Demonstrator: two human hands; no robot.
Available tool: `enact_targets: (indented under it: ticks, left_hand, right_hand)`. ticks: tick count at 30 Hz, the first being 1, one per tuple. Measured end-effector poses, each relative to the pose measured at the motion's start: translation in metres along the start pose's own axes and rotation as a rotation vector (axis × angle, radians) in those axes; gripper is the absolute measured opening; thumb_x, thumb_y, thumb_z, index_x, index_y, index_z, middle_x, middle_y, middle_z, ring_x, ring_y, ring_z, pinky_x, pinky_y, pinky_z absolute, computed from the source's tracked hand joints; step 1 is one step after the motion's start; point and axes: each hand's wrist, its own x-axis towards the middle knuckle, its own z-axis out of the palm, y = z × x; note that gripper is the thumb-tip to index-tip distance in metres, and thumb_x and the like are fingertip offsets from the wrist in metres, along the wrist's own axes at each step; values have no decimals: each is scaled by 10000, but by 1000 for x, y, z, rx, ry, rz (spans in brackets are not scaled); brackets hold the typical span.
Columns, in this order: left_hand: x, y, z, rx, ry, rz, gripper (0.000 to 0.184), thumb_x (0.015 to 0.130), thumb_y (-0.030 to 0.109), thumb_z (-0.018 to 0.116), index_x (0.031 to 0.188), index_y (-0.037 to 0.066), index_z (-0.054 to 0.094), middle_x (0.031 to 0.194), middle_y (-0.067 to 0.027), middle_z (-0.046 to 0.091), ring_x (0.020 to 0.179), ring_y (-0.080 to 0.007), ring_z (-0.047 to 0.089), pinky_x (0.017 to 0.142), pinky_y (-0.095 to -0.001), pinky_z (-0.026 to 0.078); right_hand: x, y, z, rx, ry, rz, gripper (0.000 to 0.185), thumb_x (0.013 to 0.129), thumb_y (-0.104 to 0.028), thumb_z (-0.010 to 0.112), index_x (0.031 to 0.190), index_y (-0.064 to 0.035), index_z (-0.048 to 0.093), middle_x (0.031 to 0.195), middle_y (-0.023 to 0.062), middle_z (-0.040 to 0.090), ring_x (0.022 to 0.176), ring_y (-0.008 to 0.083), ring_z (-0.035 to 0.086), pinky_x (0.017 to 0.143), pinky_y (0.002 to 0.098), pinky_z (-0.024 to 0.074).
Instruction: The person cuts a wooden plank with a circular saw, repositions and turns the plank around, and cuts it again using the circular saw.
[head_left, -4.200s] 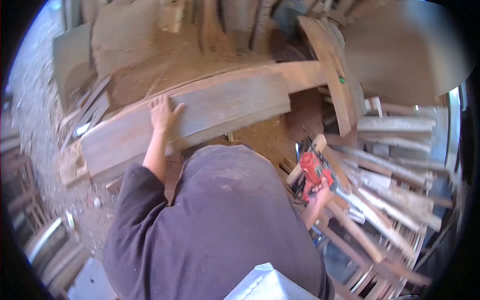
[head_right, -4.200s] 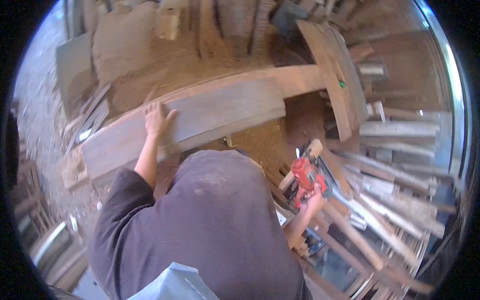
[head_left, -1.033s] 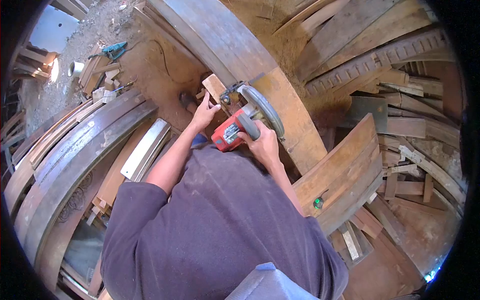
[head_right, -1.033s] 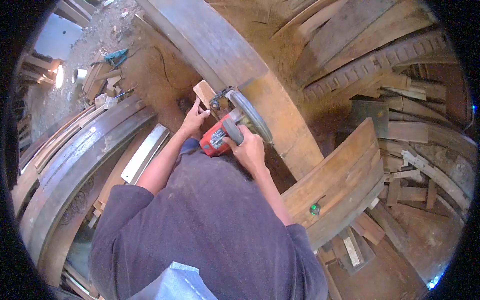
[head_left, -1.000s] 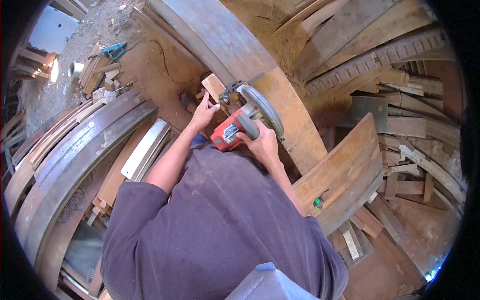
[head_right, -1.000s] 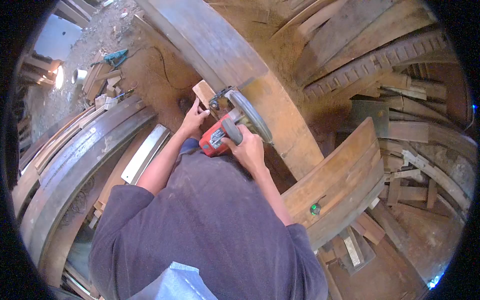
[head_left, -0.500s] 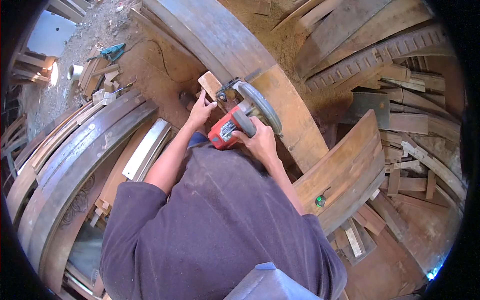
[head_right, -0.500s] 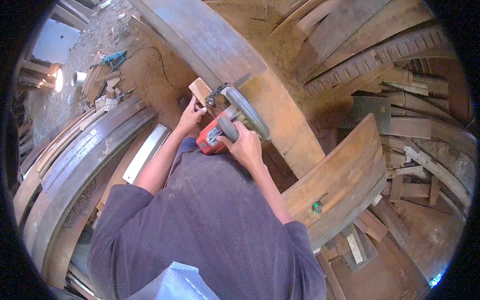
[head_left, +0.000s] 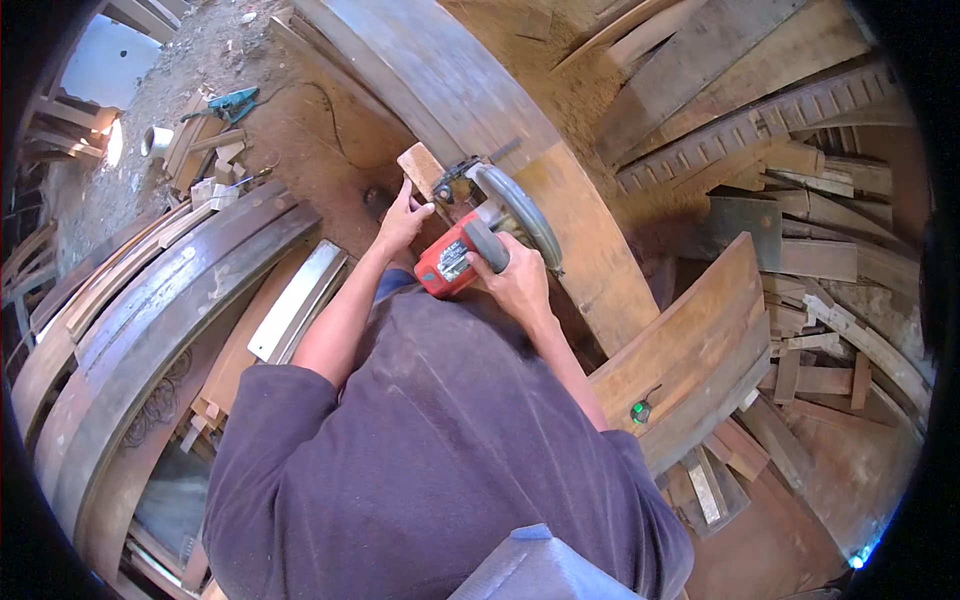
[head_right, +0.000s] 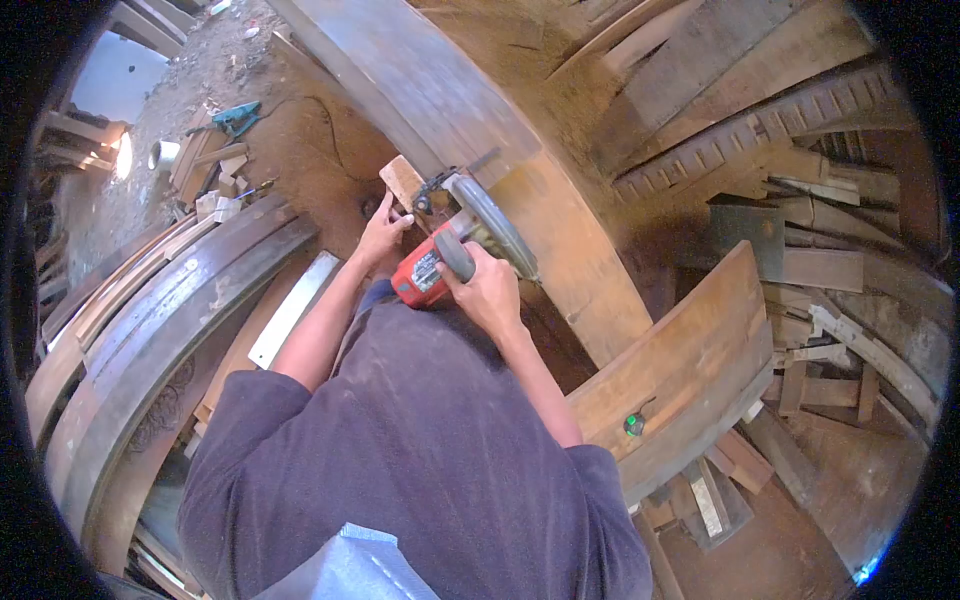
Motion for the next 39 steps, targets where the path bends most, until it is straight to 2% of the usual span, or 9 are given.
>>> enact_targets:
  ticks: [5,9,11,15,17,24,26,29,39]
  left_hand:
    - [2,11,-7,28,1,11,1011,964,202,732,1710,80,62,803,-12,550,651,-111,542,591,-292,485]
    - [10,13,-16,19,-8,-1,1015,961,194,733,1710,83,58,788,-9,542,649,-111,540,590,-292,485]
    - [13,12,-14,53,11,42,1014,957,181,733,1711,84,61,778,-7,538,650,-110,542,587,-296,488]
    - [19,13,-28,89,22,87,1010,955,173,733,1709,76,69,774,-7,536,650,-110,542,590,-299,494]
    - [18,22,-33,74,21,80,1004,953,173,735,1707,63,80,777,-10,540,653,-111,548,601,-299,503]
    - [28,37,-50,69,47,47,1013,948,170,743,1704,53,79,779,-18,569,659,-112,557,606,-293,505]
    - [26,51,-53,62,43,8,1009,942,177,753,1694,7,101,821,7,506,753,-103,508,696,-265,455]
    - [39,45,-62,84,62,33,1011,939,163,751,1698,19,99,811,-3,524,720,-102,517,655,-270,461]
    - [73,36,-92,38,73,43,1012,941,156,758,1701,37,100,803,-11,535,664,-113,527,589,-288,472]
  right_hand:
    - [9,5,8,-20,26,-18,255,874,-170,776,1107,-74,739,982,233,748,922,434,729,804,469,578]
    - [17,-3,11,-25,26,-5,250,863,-138,761,1101,-63,736,982,238,743,920,441,725,796,471,578]
    - [19,1,10,-3,30,-24,291,810,-115,729,1099,-82,723,990,241,742,928,459,711,824,530,582]
    - [28,-6,19,27,33,-53,311,796,-110,731,1106,-82,720,1003,240,740,938,456,710,831,527,583]
    - [32,-11,21,18,32,-49,244,838,-100,757,1076,-54,726,970,240,735,904,445,720,778,471,572]
    - [51,-17,28,44,-1,-42,332,784,-102,750,1113,-75,719,1002,244,740,946,452,711,835,516,586]
    - [57,-18,30,57,13,-68,334,781,-100,757,1111,-72,720,1002,243,740,950,452,711,833,514,586]
    - [65,-28,34,67,34,-87,254,832,-98,752,1081,-55,720,975,245,731,914,452,712,791,471,577]
    - [97,-50,48,66,0,-63,258,823,-95,738,1077,-50,722,979,245,732,921,447,717,800,468,575]
